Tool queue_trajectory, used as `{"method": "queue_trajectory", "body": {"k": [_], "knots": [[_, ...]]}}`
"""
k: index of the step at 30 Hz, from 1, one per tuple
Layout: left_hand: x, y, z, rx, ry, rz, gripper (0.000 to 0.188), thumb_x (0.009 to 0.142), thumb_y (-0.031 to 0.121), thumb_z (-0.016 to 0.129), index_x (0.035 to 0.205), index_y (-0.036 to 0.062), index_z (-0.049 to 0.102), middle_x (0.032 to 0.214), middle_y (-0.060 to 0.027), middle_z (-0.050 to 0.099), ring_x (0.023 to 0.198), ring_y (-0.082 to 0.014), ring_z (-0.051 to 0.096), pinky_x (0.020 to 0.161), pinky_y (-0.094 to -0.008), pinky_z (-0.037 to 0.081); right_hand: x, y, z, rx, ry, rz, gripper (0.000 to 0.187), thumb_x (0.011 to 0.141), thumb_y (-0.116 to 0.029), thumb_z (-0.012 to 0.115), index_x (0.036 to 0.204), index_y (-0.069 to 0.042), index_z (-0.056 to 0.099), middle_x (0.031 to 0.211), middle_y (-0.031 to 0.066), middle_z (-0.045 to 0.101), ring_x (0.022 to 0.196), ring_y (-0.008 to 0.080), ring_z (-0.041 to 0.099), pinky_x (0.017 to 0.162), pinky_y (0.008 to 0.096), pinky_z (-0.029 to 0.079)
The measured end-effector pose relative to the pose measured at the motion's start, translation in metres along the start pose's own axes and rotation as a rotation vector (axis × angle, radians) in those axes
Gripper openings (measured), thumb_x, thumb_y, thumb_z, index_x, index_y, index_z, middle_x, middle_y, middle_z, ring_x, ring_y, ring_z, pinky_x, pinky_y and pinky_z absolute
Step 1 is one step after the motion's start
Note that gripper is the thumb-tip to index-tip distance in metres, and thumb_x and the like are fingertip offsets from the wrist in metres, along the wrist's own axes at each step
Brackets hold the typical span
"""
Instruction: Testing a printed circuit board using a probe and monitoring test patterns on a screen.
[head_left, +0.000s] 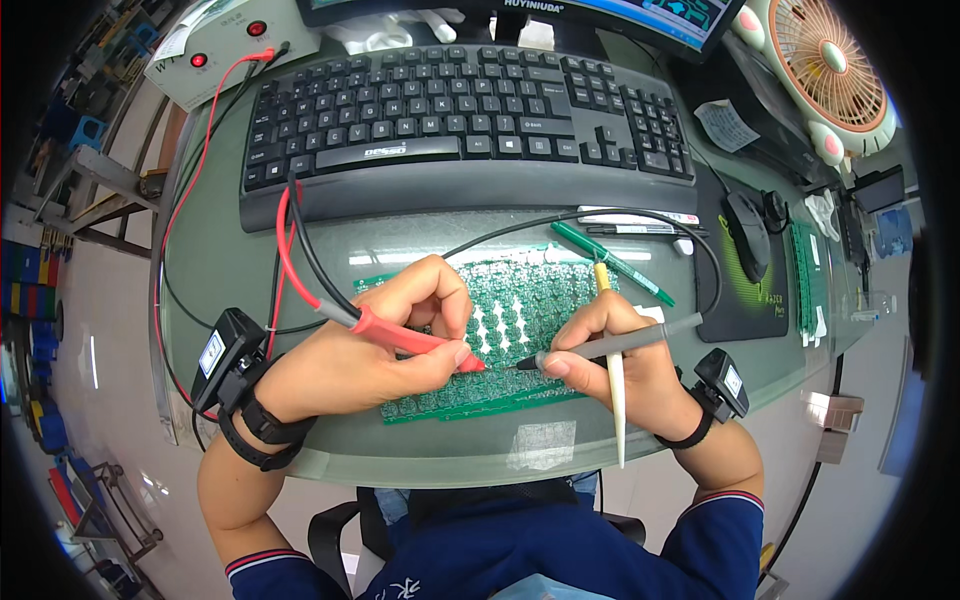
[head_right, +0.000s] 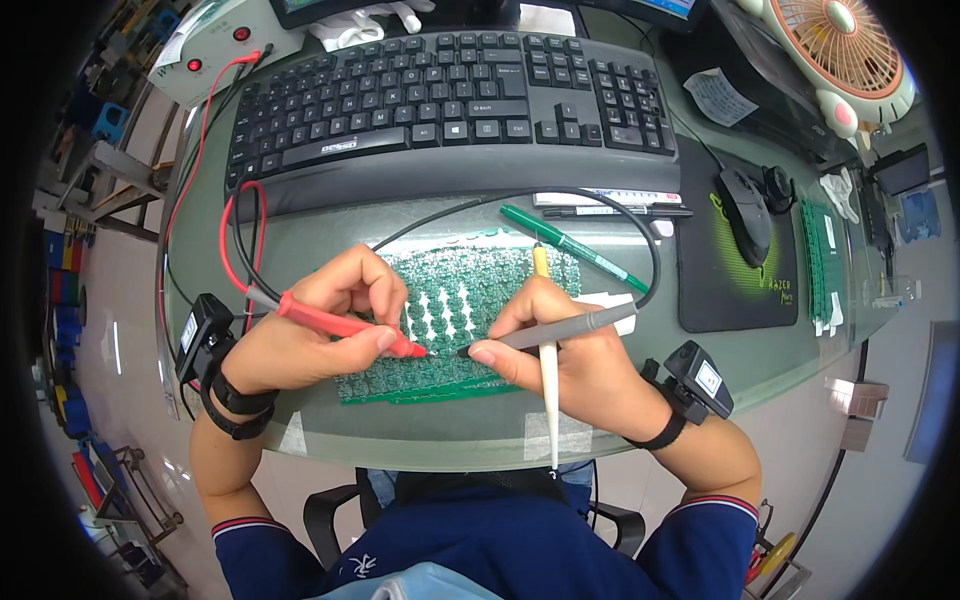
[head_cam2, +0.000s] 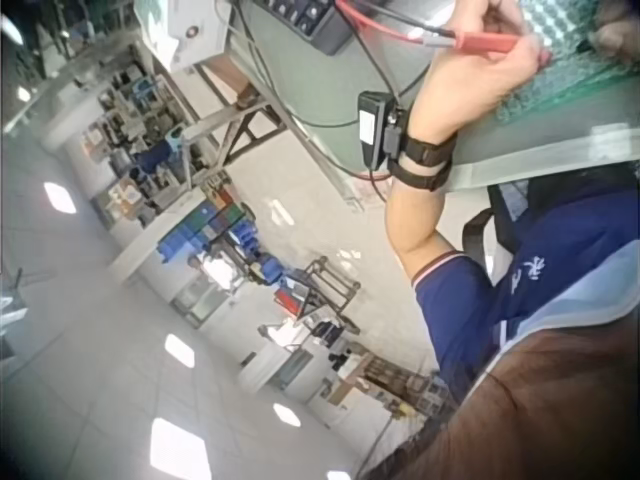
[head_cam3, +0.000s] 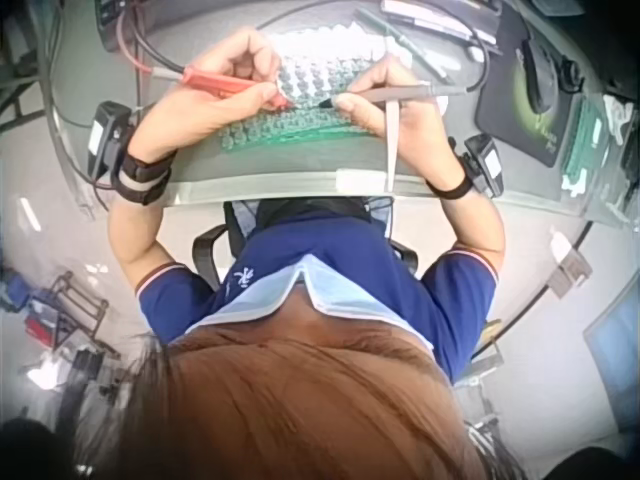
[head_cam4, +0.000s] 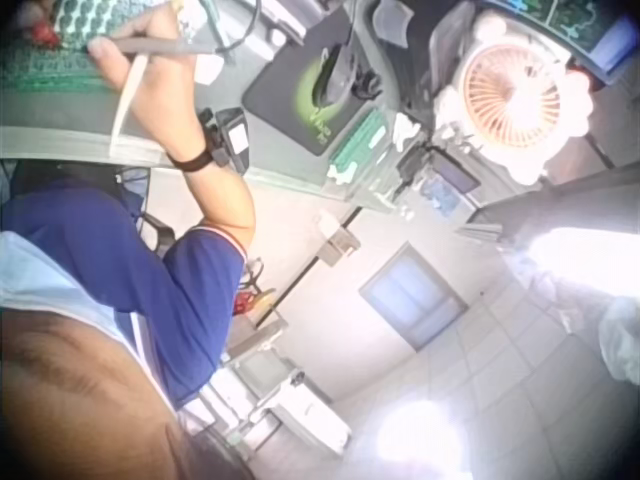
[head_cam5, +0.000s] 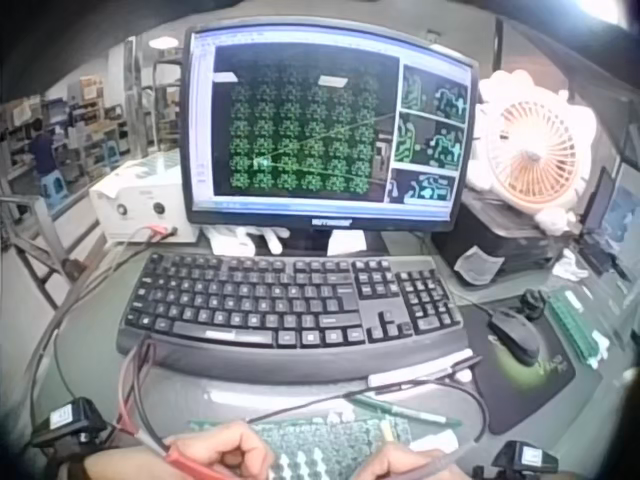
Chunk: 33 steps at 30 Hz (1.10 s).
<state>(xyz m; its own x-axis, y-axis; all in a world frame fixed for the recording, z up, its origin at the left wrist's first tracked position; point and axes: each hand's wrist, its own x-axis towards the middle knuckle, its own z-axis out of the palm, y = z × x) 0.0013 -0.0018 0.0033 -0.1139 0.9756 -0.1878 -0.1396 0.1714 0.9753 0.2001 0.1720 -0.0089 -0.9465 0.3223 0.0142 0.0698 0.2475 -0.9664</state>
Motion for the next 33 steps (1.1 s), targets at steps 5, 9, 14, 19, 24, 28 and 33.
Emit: {"method": "queue_trajectory", "body": {"k": [5,9,14,19,24,28,33], "knots": [[0.002,0.001,0.001,-0.047,0.017,-0.019,0.023,0.087,0.001,0.062,0.095,0.0064,0.042,0.095,-0.0037,0.051,0.087,-0.0084,0.053,0.079,-0.0269,0.049,0.0,0.003,0.0,0.009,0.011,-0.017,0.022,0.086,-0.013,0.076,0.085,-0.004,0.056,0.073,0.0031,0.062,0.064,0.0084,0.059,0.056,0.0242,0.044],[0.001,0.001,0.001,-0.032,0.013,-0.033,0.023,0.087,0.001,0.062,0.095,0.0062,0.042,0.095,-0.0038,0.051,0.086,-0.0083,0.053,0.079,-0.0269,0.05,-0.001,0.007,-0.001,0.026,0.017,-0.032,0.021,0.087,-0.012,0.075,0.085,-0.004,0.056,0.073,0.003,0.061,0.064,0.0082,0.058,0.055,0.0242,0.044],[0.002,-0.002,0.0,-0.023,0.004,0.002,0.023,0.087,0.001,0.062,0.095,0.0063,0.041,0.095,-0.0038,0.051,0.087,-0.0084,0.053,0.08,-0.0274,0.05,0.0,0.004,0.0,0.005,0.0,-0.044,0.021,0.087,-0.012,0.075,0.085,-0.004,0.056,0.074,0.003,0.061,0.064,0.0079,0.058,0.055,0.0239,0.044],[0.001,-0.001,0.0,-0.022,0.004,-0.006,0.023,0.087,0.0,0.062,0.095,0.0065,0.041,0.095,-0.0038,0.05,0.087,-0.0084,0.053,0.08,-0.0275,0.05,0.0,0.003,0.001,-0.018,-0.005,-0.074,0.021,0.087,-0.012,0.075,0.086,-0.004,0.056,0.073,0.003,0.061,0.064,0.0083,0.059,0.055,0.024,0.044],[0.001,0.0,0.001,-0.01,0.002,-0.015,0.023,0.087,0.0,0.062,0.095,0.0066,0.041,0.095,-0.0036,0.05,0.087,-0.0084,0.052,0.081,-0.0277,0.051,-0.002,0.005,0.0,-0.01,0.019,-0.034,0.02,0.088,-0.013,0.074,0.086,-0.003,0.057,0.073,0.0029,0.062,0.064,0.0082,0.058,0.055,0.024,0.044],[0.001,-0.008,0.001,-0.048,-0.005,-0.011,0.02,0.088,0.002,0.06,0.096,0.0057,0.043,0.095,-0.0017,0.05,0.092,-0.0091,0.058,0.08,-0.0266,0.051,-0.001,0.001,0.0,-0.016,0.014,-0.034,0.019,0.088,-0.013,0.074,0.086,-0.003,0.057,0.073,0.0025,0.061,0.065,0.0082,0.058,0.056,0.0242,0.044],[0.001,-0.005,-0.002,-0.063,-0.04,0.03,0.018,0.091,0.004,0.06,0.097,0.0057,0.044,0.095,-0.0011,0.05,0.091,-0.0082,0.057,0.083,-0.0289,0.052,-0.001,-0.008,-0.001,-0.02,0.017,0.019,0.019,0.088,-0.016,0.074,0.085,-0.004,0.059,0.076,0.002,0.06,0.068,0.0093,0.057,0.06,0.0262,0.044]]}}
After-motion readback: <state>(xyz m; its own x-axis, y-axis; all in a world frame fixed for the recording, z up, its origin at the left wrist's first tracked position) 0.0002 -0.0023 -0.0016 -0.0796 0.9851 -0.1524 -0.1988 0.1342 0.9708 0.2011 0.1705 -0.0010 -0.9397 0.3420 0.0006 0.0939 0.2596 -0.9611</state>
